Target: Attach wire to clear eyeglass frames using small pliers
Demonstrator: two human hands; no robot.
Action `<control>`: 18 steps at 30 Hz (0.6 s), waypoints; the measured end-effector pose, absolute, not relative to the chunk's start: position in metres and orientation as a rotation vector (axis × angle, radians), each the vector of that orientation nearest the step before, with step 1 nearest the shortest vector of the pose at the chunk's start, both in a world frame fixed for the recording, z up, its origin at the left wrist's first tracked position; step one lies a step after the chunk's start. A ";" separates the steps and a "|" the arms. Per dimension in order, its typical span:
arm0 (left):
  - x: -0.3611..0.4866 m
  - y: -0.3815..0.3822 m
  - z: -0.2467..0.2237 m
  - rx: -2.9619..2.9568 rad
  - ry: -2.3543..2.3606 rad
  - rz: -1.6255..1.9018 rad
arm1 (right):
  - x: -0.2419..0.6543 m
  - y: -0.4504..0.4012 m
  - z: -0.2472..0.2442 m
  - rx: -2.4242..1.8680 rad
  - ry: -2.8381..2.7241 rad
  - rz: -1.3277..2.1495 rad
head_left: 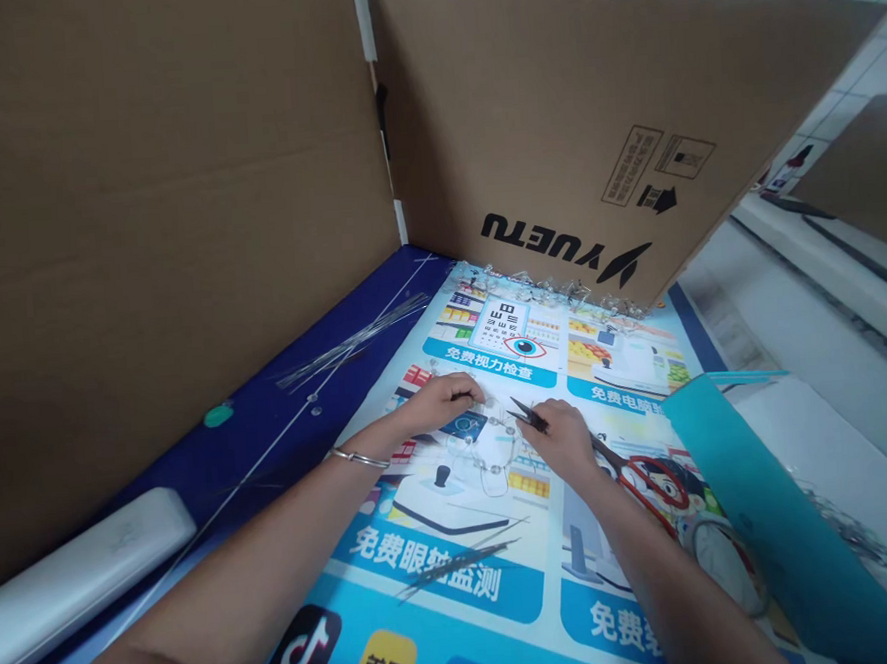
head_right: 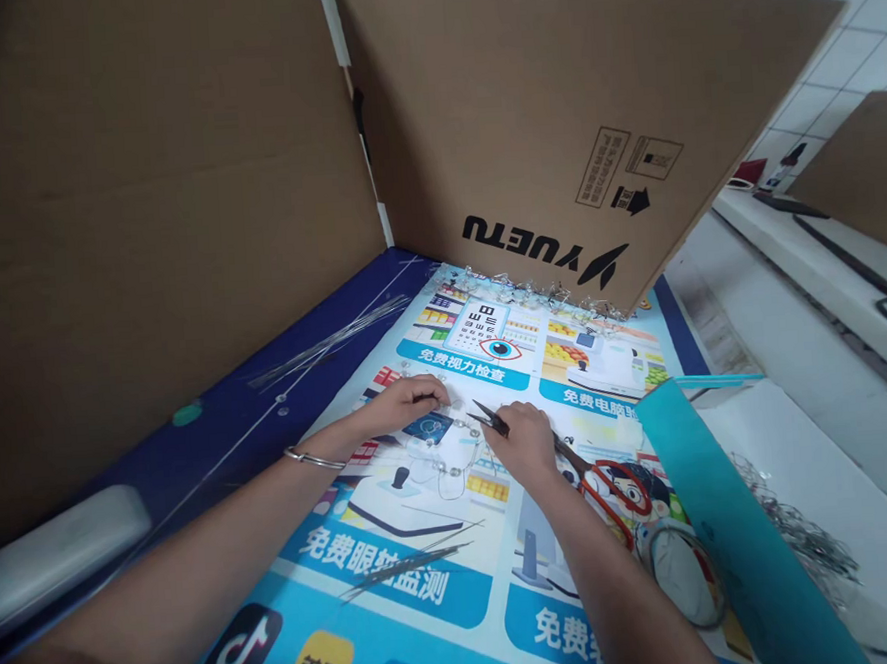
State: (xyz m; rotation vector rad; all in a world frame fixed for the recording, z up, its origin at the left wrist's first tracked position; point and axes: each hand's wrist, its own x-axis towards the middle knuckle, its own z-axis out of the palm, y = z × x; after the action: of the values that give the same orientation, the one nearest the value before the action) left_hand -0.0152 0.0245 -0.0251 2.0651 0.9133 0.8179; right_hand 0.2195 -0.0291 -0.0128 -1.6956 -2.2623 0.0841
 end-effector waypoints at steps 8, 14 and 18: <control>-0.013 0.020 -0.025 2.047 0.972 0.782 | 0.219 -0.030 -0.013 -1.647 -2.220 0.117; 0.002 0.003 -0.006 2.340 0.948 0.862 | 0.213 -0.035 -0.011 -1.392 -2.273 0.262; 0.014 -0.006 0.002 2.343 0.751 0.697 | 0.210 -0.036 -0.014 -1.286 -2.262 0.301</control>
State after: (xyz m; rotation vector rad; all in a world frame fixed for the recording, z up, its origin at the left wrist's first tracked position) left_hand 0.0140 -0.0061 0.0020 2.3426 0.7513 0.6971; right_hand 0.2098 -0.0360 -0.0143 -1.2858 -2.2618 0.3012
